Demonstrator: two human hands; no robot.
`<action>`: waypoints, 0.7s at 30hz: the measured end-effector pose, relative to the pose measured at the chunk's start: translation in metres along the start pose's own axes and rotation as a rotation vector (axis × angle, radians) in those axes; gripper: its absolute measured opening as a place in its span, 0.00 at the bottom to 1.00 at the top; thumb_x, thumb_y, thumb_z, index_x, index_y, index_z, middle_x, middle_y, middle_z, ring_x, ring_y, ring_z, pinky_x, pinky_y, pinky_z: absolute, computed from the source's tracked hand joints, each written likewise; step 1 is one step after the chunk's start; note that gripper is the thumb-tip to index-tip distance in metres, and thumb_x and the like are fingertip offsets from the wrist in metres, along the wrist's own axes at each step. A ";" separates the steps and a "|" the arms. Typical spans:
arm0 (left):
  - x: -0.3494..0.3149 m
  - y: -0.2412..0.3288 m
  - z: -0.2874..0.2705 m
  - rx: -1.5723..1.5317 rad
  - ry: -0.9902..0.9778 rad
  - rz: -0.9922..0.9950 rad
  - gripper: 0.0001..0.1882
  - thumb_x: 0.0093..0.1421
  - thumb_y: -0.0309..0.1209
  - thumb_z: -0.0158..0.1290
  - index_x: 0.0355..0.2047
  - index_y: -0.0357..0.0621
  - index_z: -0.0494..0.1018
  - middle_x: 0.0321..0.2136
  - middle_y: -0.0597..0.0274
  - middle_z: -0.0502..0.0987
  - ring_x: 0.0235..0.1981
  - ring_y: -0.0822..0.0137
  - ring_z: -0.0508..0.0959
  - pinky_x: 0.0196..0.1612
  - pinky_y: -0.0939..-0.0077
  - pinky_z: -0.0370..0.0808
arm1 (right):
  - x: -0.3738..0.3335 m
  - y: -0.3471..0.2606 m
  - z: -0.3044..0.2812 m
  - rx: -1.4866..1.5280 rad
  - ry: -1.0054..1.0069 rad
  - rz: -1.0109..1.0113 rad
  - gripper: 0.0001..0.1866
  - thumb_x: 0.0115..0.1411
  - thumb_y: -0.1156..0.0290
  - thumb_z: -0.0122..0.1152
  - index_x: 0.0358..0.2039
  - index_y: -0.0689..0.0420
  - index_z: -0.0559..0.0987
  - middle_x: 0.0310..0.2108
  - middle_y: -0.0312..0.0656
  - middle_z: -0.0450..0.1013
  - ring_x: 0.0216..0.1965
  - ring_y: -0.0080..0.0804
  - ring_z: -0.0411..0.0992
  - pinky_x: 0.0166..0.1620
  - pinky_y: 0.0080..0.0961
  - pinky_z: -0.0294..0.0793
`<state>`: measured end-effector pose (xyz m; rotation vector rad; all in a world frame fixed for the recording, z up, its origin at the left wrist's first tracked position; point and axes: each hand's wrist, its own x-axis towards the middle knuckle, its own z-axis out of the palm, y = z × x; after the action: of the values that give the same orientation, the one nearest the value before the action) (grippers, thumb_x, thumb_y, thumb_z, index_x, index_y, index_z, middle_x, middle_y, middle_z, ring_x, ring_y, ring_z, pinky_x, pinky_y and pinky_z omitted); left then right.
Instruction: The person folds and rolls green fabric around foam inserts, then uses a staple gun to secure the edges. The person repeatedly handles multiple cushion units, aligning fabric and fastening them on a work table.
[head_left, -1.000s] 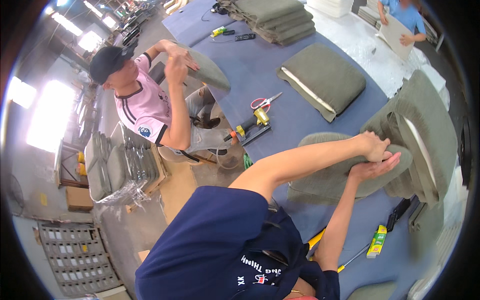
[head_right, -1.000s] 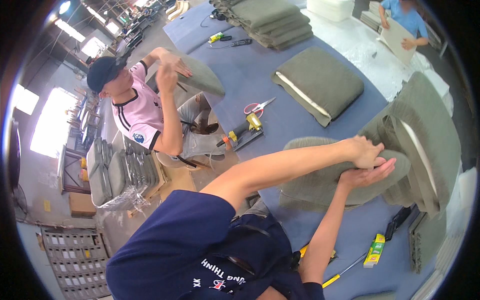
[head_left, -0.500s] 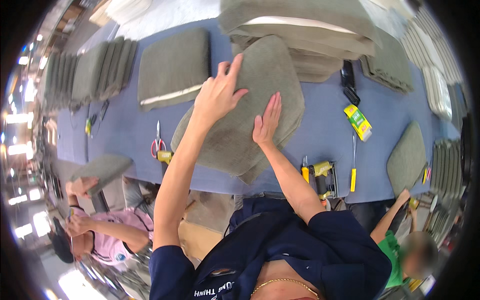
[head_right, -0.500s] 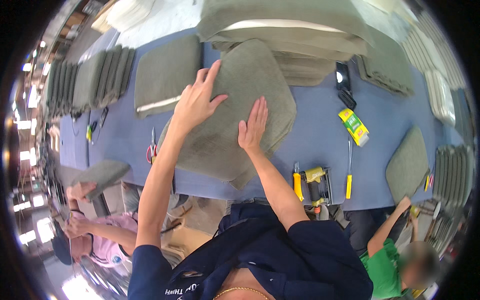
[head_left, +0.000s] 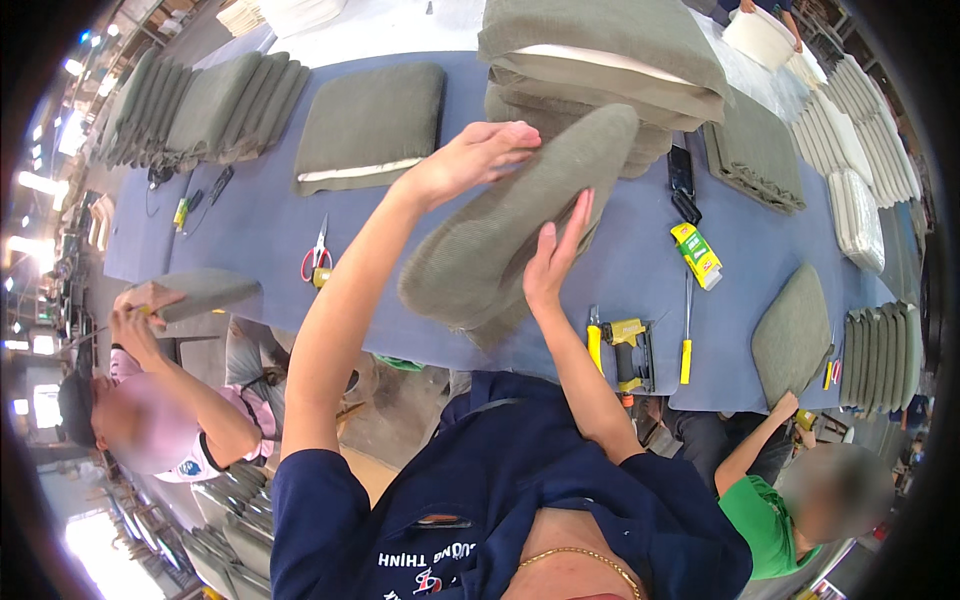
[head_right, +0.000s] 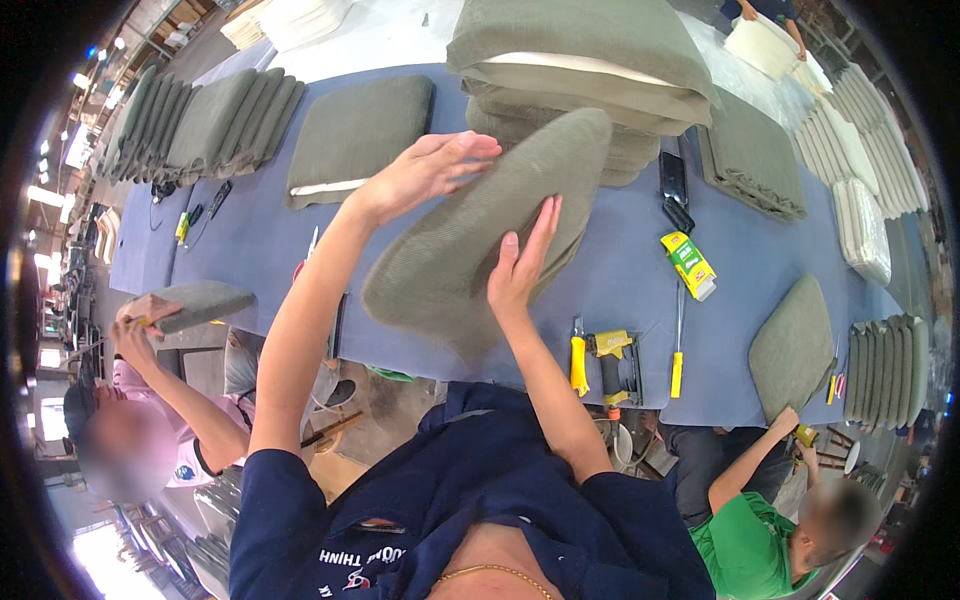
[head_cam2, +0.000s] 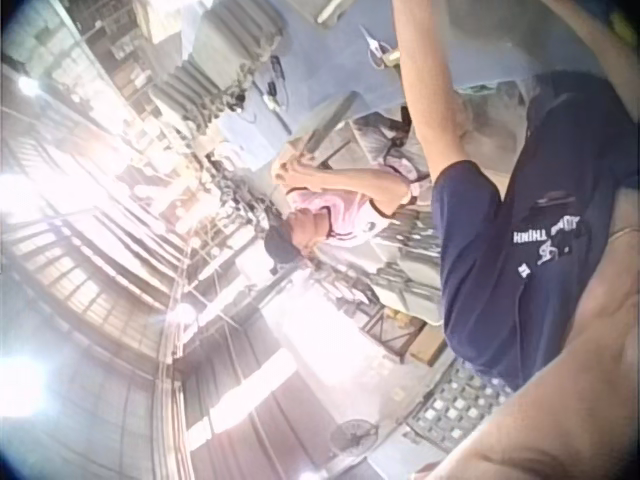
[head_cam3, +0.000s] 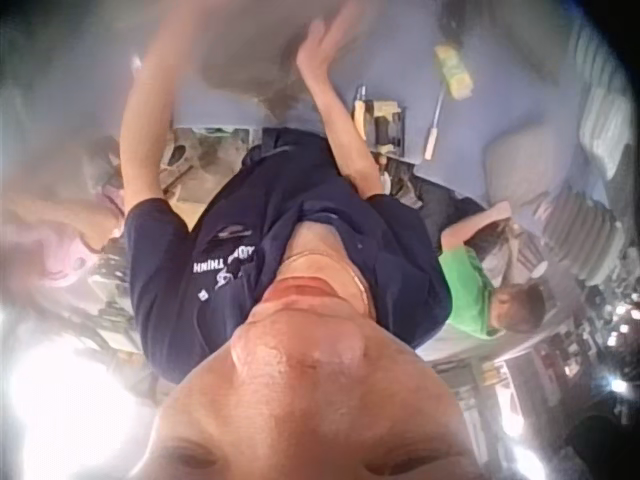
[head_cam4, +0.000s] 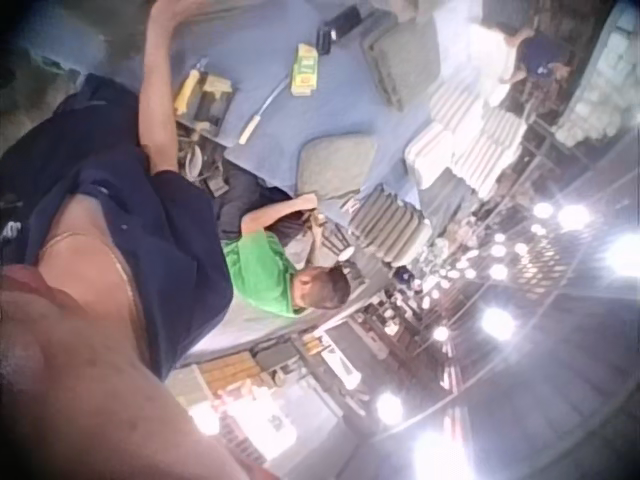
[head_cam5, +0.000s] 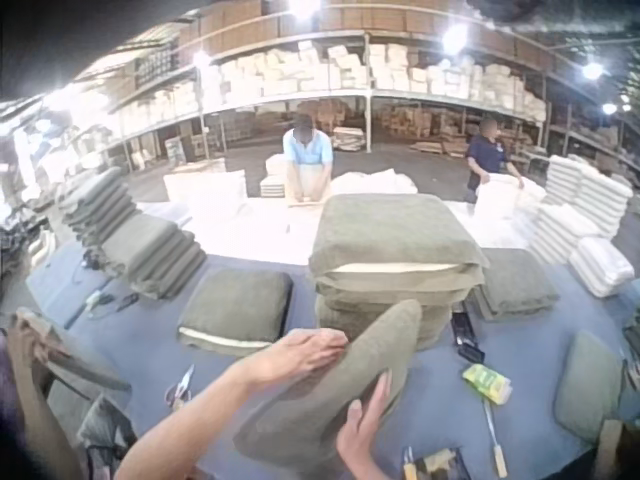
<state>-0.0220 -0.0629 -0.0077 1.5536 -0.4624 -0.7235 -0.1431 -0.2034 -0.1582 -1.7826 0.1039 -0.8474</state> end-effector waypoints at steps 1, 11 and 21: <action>-0.010 -0.010 -0.003 -0.026 0.037 -0.043 0.38 0.76 0.57 0.46 0.71 0.37 0.64 0.69 0.50 0.68 0.70 0.50 0.68 0.70 0.50 0.66 | 0.002 -0.028 0.000 0.010 0.029 -0.060 0.38 0.76 0.61 0.42 0.77 0.71 0.48 0.79 0.64 0.40 0.80 0.60 0.41 0.78 0.50 0.41; -0.043 -0.037 0.027 0.116 -0.053 -0.237 0.41 0.78 0.59 0.35 0.75 0.38 0.58 0.73 0.50 0.63 0.74 0.57 0.63 0.75 0.68 0.57 | -0.005 -0.056 0.033 0.061 0.211 -0.118 0.37 0.77 0.57 0.35 0.77 0.70 0.48 0.80 0.64 0.38 0.81 0.60 0.37 0.78 0.53 0.36; -0.050 -0.036 0.016 1.128 0.348 -0.005 0.34 0.74 0.43 0.49 0.74 0.40 0.55 0.62 0.35 0.72 0.48 0.31 0.80 0.50 0.41 0.78 | 0.003 -0.006 0.097 -0.032 0.118 -0.200 0.35 0.74 0.63 0.37 0.77 0.68 0.54 0.79 0.61 0.46 0.80 0.61 0.42 0.77 0.59 0.38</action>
<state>-0.0734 -0.0360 -0.0347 2.6671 -0.6467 -0.1267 -0.0857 -0.1248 -0.1651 -1.7925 0.0159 -1.1006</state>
